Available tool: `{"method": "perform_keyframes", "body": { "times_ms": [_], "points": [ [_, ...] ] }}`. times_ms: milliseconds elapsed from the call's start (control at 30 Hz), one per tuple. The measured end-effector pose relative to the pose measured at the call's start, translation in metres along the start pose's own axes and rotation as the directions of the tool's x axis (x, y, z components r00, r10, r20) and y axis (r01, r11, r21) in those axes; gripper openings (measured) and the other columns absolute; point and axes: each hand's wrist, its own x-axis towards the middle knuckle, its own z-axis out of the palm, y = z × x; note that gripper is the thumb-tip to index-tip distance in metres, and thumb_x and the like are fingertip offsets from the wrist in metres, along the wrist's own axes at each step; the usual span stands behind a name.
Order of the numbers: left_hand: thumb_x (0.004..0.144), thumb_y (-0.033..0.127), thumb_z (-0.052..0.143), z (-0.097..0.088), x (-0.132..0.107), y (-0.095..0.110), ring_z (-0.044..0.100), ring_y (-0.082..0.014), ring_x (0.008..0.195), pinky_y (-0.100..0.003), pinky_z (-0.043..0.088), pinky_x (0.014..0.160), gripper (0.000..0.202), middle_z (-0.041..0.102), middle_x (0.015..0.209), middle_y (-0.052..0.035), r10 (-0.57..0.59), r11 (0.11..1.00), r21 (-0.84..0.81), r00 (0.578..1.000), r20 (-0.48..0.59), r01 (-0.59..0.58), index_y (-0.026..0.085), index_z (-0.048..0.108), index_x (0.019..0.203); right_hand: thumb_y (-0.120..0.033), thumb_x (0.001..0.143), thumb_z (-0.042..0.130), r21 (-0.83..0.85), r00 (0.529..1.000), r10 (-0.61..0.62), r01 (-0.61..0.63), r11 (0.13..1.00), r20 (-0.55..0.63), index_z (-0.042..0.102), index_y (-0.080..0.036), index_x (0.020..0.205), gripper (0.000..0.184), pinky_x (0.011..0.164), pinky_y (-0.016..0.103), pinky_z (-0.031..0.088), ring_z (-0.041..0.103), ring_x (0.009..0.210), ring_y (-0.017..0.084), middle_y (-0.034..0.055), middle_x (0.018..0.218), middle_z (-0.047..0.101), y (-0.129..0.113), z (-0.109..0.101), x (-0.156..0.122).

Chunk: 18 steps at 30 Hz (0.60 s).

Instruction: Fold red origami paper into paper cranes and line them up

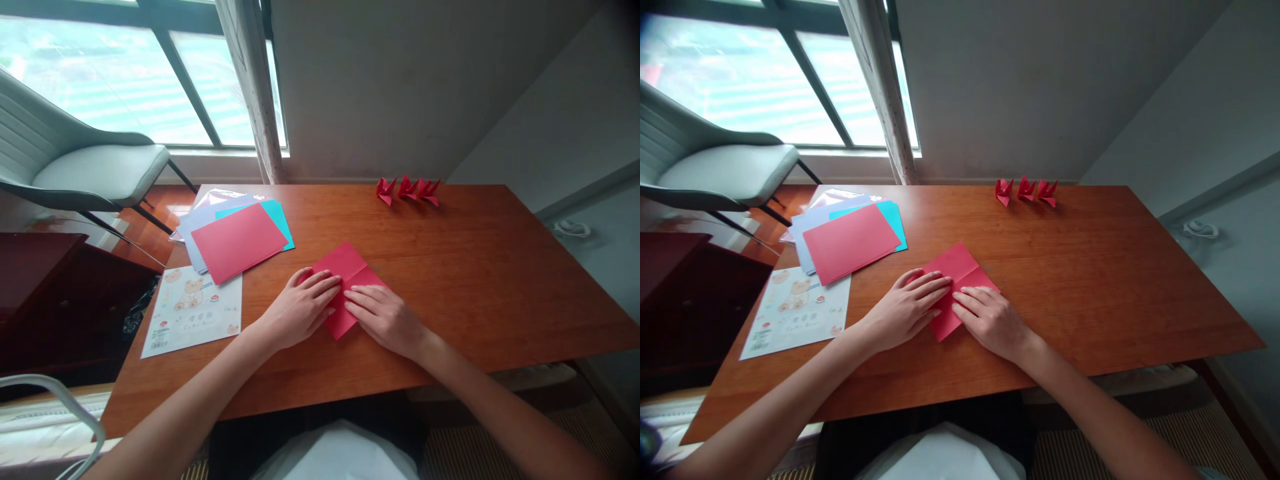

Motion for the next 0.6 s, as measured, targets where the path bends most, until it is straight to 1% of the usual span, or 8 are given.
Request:
{"method": "perform_keyframes", "body": {
  "times_ms": [100,200,300,367,433,500,567,600],
  "points": [
    [0.099,0.036,0.046,-0.005,-0.006,0.003,0.045,-0.0279,0.139,-0.050,0.023,0.119,0.043,0.053,0.148,-0.0100,-0.026,0.999,-0.032,0.999,0.021,0.027,0.023,0.054,0.139,-0.011,0.094,0.054,0.040,0.999,0.034,-0.033,0.999,-0.022,0.071,-0.025,0.119,0.033,0.099,0.045,0.055,0.064,0.121,0.026,0.0082,0.127,0.070,0.000,0.001,-0.001],
    [0.098,0.042,0.049,-0.011,-0.011,0.003,0.046,-0.0278,0.139,-0.049,0.023,0.119,0.043,0.054,0.147,-0.0086,-0.041,0.990,-0.135,0.999,0.034,0.045,0.025,0.057,0.136,-0.013,0.095,0.053,0.120,0.997,0.080,-0.078,0.990,-0.012,0.070,-0.026,0.117,0.031,0.100,0.044,0.054,0.065,0.119,0.025,0.0064,0.123,0.072,0.002,-0.003,-0.001],
    [0.099,0.039,0.047,-0.016,-0.013,0.000,0.050,-0.0249,0.135,-0.046,0.024,0.119,0.039,0.058,0.143,-0.0071,-0.059,0.961,-0.270,0.998,0.023,0.063,0.025,0.058,0.134,-0.016,0.096,0.052,0.244,0.989,0.146,-0.138,0.960,-0.014,0.070,-0.025,0.113,0.027,0.099,0.042,0.053,0.068,0.113,0.023,0.0052,0.116,0.075,0.005,-0.006,0.005],
    [0.098,0.038,0.048,-0.016,-0.012,-0.003,0.054,-0.0249,0.131,-0.045,0.029,0.117,0.038,0.063,0.137,-0.0075,-0.107,0.941,-0.326,0.994,-0.020,0.095,0.024,0.059,0.132,-0.020,0.097,0.051,0.330,0.972,0.232,-0.212,0.920,-0.022,0.072,-0.025,0.108,0.024,0.093,0.039,0.055,0.071,0.104,0.023,0.0049,0.108,0.077,0.008,-0.007,0.011],
    [0.095,0.038,0.054,-0.013,-0.009,-0.005,0.060,-0.0266,0.122,-0.043,0.038,0.109,0.035,0.070,0.125,-0.0086,-0.186,0.926,-0.347,0.979,-0.083,0.146,0.023,0.064,0.125,-0.026,0.096,0.052,0.387,0.938,0.345,-0.313,0.867,-0.014,0.073,-0.025,0.102,0.022,0.082,0.037,0.056,0.073,0.092,0.023,0.0049,0.099,0.078,0.012,-0.006,0.019],
    [0.094,0.037,0.055,-0.009,-0.006,-0.007,0.067,-0.0260,0.106,-0.038,0.047,0.095,0.028,0.075,0.109,-0.0088,-0.277,0.910,-0.355,0.951,-0.139,0.213,0.022,0.069,0.113,-0.030,0.095,0.054,0.410,0.896,0.444,-0.409,0.815,0.012,0.074,-0.025,0.096,0.020,0.073,0.036,0.054,0.072,0.081,0.023,0.0050,0.093,0.078,0.018,-0.006,0.029],
    [0.095,0.035,0.052,-0.005,-0.002,-0.008,0.069,-0.0226,0.086,-0.033,0.050,0.079,0.024,0.076,0.094,-0.0074,-0.371,0.887,-0.359,0.912,-0.176,0.292,0.022,0.070,0.106,-0.032,0.093,0.056,0.403,0.866,0.498,-0.472,0.784,0.045,0.074,-0.025,0.093,0.019,0.072,0.036,0.052,0.071,0.079,0.024,0.0054,0.091,0.078,0.023,-0.004,0.037],
    [0.096,0.033,0.051,-0.004,0.000,-0.009,0.069,-0.0209,0.078,-0.031,0.049,0.073,0.025,0.075,0.090,-0.0065,-0.412,0.874,-0.356,0.892,-0.186,0.330,0.021,0.069,0.107,-0.032,0.093,0.057,0.390,0.856,0.514,-0.495,0.777,0.061,0.074,-0.024,0.093,0.019,0.071,0.036,0.051,0.071,0.079,0.025,0.0057,0.091,0.078,0.026,-0.004,0.041]
  ]
}}
